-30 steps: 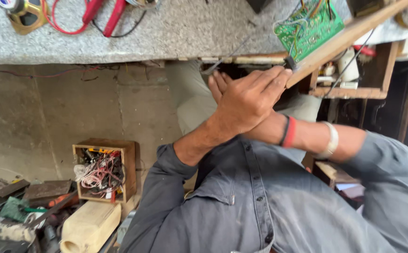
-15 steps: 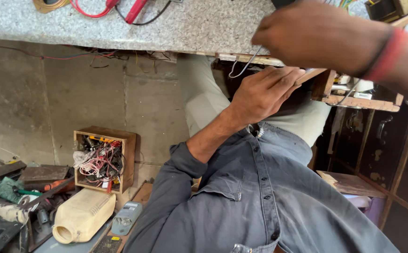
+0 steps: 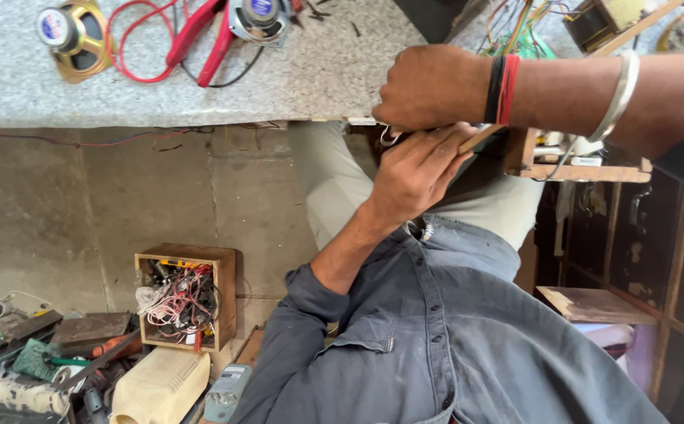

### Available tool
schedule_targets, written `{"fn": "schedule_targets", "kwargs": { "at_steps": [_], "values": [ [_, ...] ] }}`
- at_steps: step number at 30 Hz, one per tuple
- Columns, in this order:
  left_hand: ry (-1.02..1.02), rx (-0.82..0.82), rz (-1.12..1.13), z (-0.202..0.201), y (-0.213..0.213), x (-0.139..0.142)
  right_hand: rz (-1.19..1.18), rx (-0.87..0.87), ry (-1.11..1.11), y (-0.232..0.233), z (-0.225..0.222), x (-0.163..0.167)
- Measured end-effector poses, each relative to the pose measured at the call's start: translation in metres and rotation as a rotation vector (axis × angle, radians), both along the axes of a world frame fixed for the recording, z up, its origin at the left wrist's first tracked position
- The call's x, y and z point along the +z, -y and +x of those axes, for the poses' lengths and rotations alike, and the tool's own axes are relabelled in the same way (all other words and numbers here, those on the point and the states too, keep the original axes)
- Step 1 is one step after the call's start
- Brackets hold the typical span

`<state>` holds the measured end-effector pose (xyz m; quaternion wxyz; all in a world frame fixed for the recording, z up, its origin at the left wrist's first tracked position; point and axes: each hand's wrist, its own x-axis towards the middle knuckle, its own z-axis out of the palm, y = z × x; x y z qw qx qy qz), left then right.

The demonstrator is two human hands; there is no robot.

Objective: The person holds a small speaker at a repair bench, positions its wire against a terminal, and solders the connection using a soldering iron. They then handle the speaker and the amplifier board on the bench while working on the wiring.

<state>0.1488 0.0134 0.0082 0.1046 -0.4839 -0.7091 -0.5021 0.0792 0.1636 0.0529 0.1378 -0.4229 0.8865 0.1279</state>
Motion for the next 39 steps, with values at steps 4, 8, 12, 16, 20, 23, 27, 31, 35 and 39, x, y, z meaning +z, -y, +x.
{"fn": "schedule_targets", "kwargs": {
  "at_steps": [4, 8, 12, 16, 20, 23, 27, 31, 35, 39],
  "values": [
    [-0.014, -0.017, 0.005, -0.002, -0.002, 0.003, -0.110, 0.007, -0.122, -0.019, 0.006, 0.000],
    [-0.028, -0.038, -0.034, -0.001, -0.004, 0.005, 0.038, -0.058, 0.046, -0.024, 0.008, 0.008],
    [-0.083, -0.009, -0.030, 0.001, -0.007, 0.004, -0.050, -0.081, 0.060, -0.032, 0.013, 0.030],
    [-0.058, -0.002, -0.020, 0.001, -0.010, 0.005, -0.404, -0.139, -0.011, -0.068, 0.038, 0.064],
    [-0.054, -0.009, -0.024, -0.002, -0.013, 0.006, -0.768, -0.199, -0.224, -0.104, 0.060, 0.083],
    [-0.060, -0.004, -0.020, -0.006, -0.016, 0.006, -0.960, -0.592, -0.152, -0.130, 0.089, 0.087],
    [-0.089, -0.003, -0.052, -0.011, -0.017, 0.004, -1.021, -0.721, -0.199, -0.146, 0.108, 0.071],
    [-0.080, 0.008, 0.005, -0.009, -0.025, -0.002, -1.002, -0.696, -0.276, -0.145, 0.117, 0.053],
    [-0.038, 0.056, 0.045, 0.008, -0.036, -0.018, -0.967, -0.632, -0.410, -0.138, 0.126, 0.033],
    [-0.005, 0.113, 0.089, 0.011, -0.052, -0.048, -1.003, -0.614, -0.599, -0.133, 0.125, -0.001]
  ]
}}
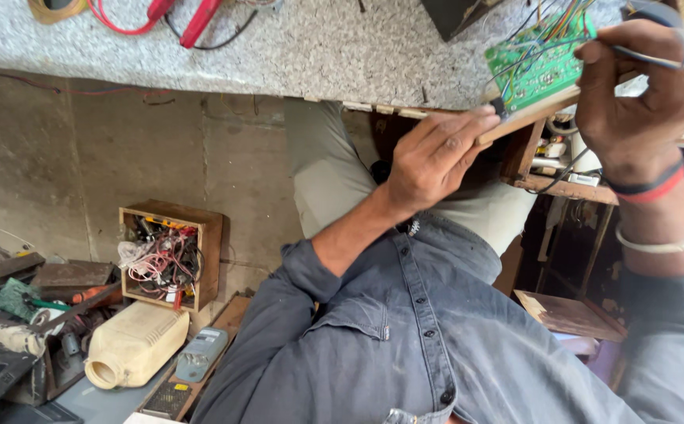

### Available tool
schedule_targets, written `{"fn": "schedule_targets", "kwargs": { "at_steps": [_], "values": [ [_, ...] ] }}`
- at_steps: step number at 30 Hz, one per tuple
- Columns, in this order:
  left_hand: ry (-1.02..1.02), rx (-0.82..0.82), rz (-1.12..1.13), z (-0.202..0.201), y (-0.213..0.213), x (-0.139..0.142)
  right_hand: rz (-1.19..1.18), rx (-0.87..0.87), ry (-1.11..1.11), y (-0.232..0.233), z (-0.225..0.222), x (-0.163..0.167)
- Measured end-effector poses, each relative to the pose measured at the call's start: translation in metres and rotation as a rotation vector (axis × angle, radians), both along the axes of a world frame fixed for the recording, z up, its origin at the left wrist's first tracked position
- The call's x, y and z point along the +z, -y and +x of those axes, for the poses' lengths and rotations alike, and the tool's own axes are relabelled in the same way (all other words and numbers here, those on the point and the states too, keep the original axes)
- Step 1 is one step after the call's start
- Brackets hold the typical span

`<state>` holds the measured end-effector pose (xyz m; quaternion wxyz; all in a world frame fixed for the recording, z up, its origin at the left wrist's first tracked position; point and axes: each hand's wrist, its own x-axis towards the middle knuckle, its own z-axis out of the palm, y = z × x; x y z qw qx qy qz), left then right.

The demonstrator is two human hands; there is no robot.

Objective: The person holds a small speaker at a repair bench, positions its wire against a terminal, and solders the connection using a soldering iron. They then handle the speaker and the amplifier board on the bench while working on the wiring.

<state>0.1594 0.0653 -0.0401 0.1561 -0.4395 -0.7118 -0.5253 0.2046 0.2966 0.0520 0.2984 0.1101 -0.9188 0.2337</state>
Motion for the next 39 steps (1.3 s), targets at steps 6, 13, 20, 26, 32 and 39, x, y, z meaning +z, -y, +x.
{"fn": "schedule_targets", "kwargs": {
  "at_steps": [6, 13, 20, 26, 32, 39],
  "values": [
    [-0.095, 0.168, -0.363, -0.047, -0.010, -0.038, -0.160, -0.133, -0.133, 0.004, 0.000, -0.037],
    [-0.134, 0.038, -1.020, -0.067, 0.016, -0.006, -0.269, -0.097, -0.213, -0.008, -0.006, -0.057],
    [-0.336, -0.048, -0.889, -0.108, 0.048, 0.006, -0.316, -0.116, -0.208, -0.005, -0.017, -0.063],
    [-0.272, 0.078, -0.906, -0.143, 0.071, 0.010, -0.158, -0.136, -0.305, -0.011, -0.025, -0.062],
    [-0.137, 0.215, -0.978, -0.142, 0.062, 0.017, -0.460, -0.181, -0.198, -0.019, -0.041, -0.079],
    [-0.188, 0.405, -0.810, -0.159, 0.061, 0.027, -0.503, -0.139, 0.029, -0.008, -0.030, -0.058]
  ]
}}
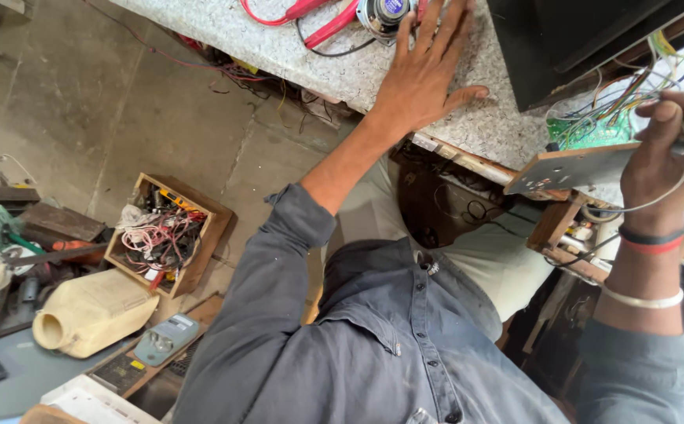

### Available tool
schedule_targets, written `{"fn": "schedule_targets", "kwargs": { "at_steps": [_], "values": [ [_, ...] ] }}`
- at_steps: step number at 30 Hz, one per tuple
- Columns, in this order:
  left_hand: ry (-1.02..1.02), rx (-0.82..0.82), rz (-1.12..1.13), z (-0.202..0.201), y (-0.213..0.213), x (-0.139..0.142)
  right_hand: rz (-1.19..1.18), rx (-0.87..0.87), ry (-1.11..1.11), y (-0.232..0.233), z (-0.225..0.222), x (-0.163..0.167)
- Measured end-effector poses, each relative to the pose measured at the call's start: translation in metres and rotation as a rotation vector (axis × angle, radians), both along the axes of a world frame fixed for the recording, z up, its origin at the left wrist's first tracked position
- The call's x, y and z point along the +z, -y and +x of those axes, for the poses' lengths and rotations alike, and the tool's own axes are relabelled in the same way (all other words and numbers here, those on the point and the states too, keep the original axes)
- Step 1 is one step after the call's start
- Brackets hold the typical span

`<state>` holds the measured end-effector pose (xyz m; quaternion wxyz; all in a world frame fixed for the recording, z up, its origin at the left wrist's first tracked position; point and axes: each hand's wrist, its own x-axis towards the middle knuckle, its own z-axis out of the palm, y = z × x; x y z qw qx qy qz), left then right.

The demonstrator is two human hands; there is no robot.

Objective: The person holds a small speaker at a repair bench, positions its wire against a terminal, and solders the connection using a soldering iron. They then handle the speaker and the amplifier board on the bench while working on the wiring.

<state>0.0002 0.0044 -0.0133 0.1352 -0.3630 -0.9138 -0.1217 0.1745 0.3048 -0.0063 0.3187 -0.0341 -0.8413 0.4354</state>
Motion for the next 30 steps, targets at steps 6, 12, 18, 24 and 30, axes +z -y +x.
{"fn": "schedule_targets", "kwargs": {
  "at_steps": [6, 12, 18, 24, 30],
  "values": [
    [-0.084, -0.133, 0.347, 0.030, -0.030, 0.014, -0.193, 0.052, 0.277, -0.046, -0.018, 0.031],
    [-0.035, -0.361, 0.565, 0.059, -0.034, 0.047, -0.145, 0.052, 0.278, -0.055, -0.031, 0.037],
    [0.137, -0.449, 0.557, 0.096, -0.063, 0.064, -0.106, 0.039, 0.220, -0.066, -0.007, 0.054],
    [0.277, -0.446, 0.755, 0.122, -0.057, 0.057, -0.029, 0.148, 0.092, -0.034, 0.026, 0.082],
    [0.776, -0.562, 0.951, 0.110, -0.079, 0.084, 0.116, 0.379, 0.037, 0.003, 0.028, 0.098]
  ]
}}
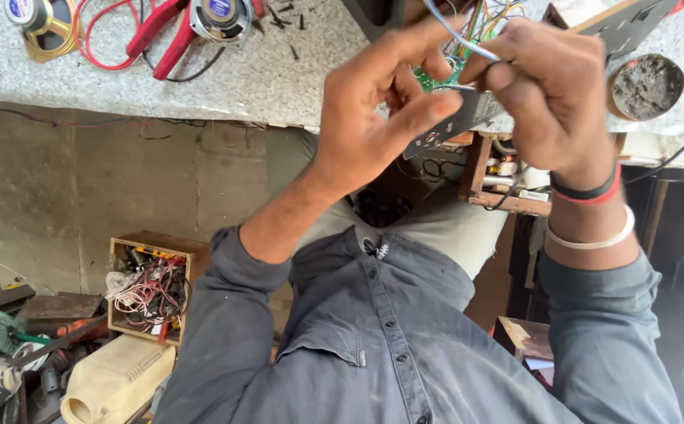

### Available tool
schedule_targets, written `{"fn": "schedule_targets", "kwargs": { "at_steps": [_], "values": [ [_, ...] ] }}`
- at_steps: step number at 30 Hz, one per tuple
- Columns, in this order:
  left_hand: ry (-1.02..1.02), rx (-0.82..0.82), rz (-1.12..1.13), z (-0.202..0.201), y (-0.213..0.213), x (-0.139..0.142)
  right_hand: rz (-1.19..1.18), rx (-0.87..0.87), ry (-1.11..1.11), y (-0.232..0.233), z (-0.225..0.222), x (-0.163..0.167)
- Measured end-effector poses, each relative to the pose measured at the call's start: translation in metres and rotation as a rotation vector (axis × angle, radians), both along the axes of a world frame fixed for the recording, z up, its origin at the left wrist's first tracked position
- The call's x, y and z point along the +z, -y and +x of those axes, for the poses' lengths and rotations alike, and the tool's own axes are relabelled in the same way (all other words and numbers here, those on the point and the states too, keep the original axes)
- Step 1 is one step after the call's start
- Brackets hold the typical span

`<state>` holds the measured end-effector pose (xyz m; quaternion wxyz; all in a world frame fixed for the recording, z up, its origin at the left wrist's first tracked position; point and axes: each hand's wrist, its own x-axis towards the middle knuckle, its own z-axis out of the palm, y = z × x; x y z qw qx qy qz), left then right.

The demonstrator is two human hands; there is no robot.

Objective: The person holds a small speaker at a repair bench, positions its wire against a terminal, and solders the connection using a soldering iron. They then handle the speaker and the amplifier board on the bench while working on the wiring.

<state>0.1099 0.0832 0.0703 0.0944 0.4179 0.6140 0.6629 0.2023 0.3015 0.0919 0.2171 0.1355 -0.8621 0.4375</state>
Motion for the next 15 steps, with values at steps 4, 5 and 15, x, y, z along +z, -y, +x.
{"fn": "schedule_targets", "kwargs": {
  "at_steps": [4, 5, 15],
  "values": [
    [0.237, -0.055, 0.106, 0.000, -0.033, 0.018, -0.020, 0.056, -0.026, -0.005, -0.006, 0.008],
    [0.267, -0.053, 0.138, 0.000, -0.039, 0.021, -0.047, 0.068, -0.017, -0.007, -0.006, 0.011],
    [0.077, 0.083, 0.285, 0.007, -0.069, 0.027, -0.471, -0.048, -0.005, -0.004, 0.003, 0.024]
  ]
}}
